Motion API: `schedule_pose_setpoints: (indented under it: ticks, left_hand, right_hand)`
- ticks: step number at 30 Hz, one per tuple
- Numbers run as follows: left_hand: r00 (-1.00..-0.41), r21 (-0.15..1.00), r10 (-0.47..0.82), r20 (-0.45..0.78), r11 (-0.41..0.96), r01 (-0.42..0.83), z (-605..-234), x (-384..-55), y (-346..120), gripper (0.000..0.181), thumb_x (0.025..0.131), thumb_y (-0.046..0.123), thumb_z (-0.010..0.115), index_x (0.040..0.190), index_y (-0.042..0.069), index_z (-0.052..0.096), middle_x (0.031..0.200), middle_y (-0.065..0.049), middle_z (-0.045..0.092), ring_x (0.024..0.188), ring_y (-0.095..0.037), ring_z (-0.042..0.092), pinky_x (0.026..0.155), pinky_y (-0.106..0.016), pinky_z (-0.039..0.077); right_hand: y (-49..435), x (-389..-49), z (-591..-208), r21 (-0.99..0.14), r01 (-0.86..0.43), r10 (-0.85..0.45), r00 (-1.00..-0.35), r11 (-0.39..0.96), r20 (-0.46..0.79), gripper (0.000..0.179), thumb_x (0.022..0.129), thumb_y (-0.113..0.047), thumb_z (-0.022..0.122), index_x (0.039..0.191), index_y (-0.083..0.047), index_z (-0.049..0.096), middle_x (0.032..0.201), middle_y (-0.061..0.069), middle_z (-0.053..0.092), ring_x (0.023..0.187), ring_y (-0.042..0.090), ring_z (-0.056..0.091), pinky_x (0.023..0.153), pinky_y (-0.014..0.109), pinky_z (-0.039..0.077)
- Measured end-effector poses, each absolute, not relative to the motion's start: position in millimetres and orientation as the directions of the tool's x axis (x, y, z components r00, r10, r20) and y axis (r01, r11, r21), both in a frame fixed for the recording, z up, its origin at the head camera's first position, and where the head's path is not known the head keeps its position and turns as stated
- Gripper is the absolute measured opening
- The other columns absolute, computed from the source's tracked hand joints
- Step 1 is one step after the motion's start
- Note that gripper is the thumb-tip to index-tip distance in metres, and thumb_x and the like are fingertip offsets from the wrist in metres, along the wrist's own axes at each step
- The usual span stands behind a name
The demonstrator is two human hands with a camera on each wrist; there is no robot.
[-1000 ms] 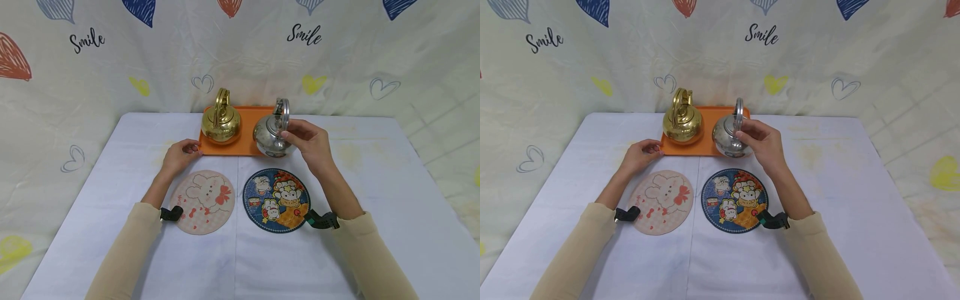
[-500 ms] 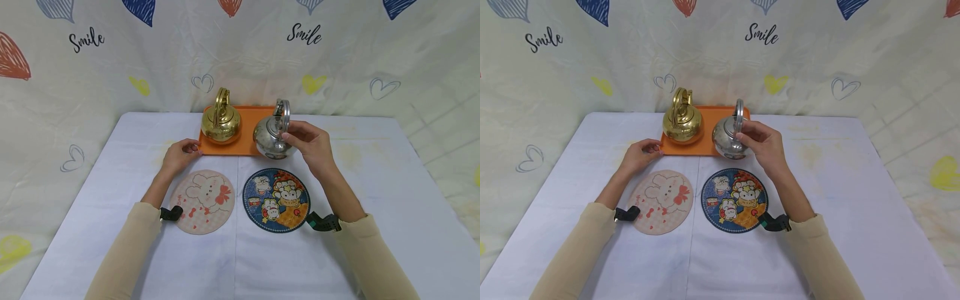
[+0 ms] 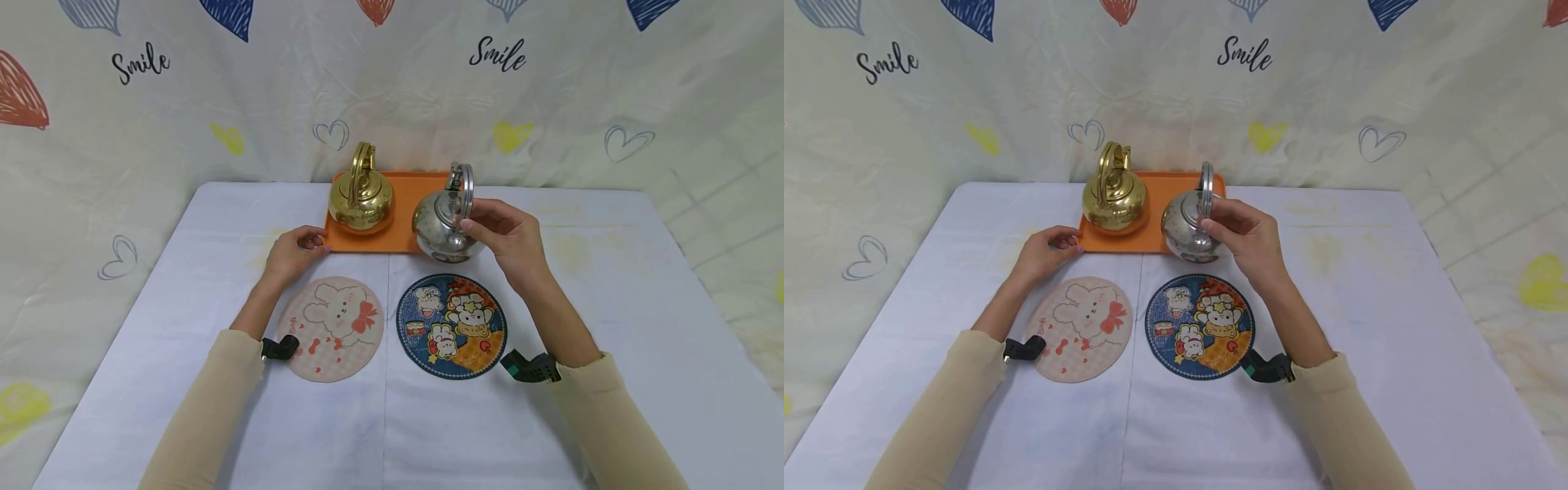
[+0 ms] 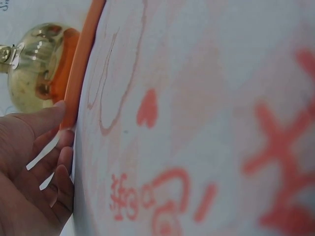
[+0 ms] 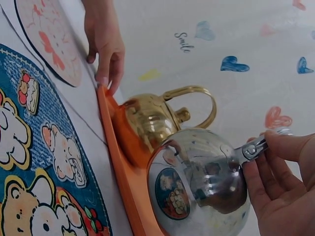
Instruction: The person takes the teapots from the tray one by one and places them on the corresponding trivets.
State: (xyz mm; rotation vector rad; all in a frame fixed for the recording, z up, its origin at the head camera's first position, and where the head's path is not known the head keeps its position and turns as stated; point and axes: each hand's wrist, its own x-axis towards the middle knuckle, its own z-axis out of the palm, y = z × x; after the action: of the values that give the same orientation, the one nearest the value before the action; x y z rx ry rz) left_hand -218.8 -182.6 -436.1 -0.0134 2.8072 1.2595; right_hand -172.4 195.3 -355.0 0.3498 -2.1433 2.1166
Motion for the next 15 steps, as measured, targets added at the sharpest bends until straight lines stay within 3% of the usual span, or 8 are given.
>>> schedule_pose_setpoints:
  ticks: [15]
  left_hand:
    - [-0.998, 0.743, 0.013, -0.057, 0.668, -0.034, -436.4, -218.8, -182.0, 0.035, 0.097, 0.024, 0.075, 0.129, 0.012, 0.071, 0.113, -0.011, 0.069, 0.104, -0.026, 0.062, 0.091, -0.034, 0.044]
  right_hand:
    - [198.2, -163.7, -355.2, -0.977, -0.204, -0.082, -0.976, 0.056, 0.199, 0.029, 0.095, -0.008, 0.075, 0.124, -0.007, 0.075, 0.107, -0.008, 0.076, 0.101, 0.012, 0.069, 0.092, 0.017, 0.057]
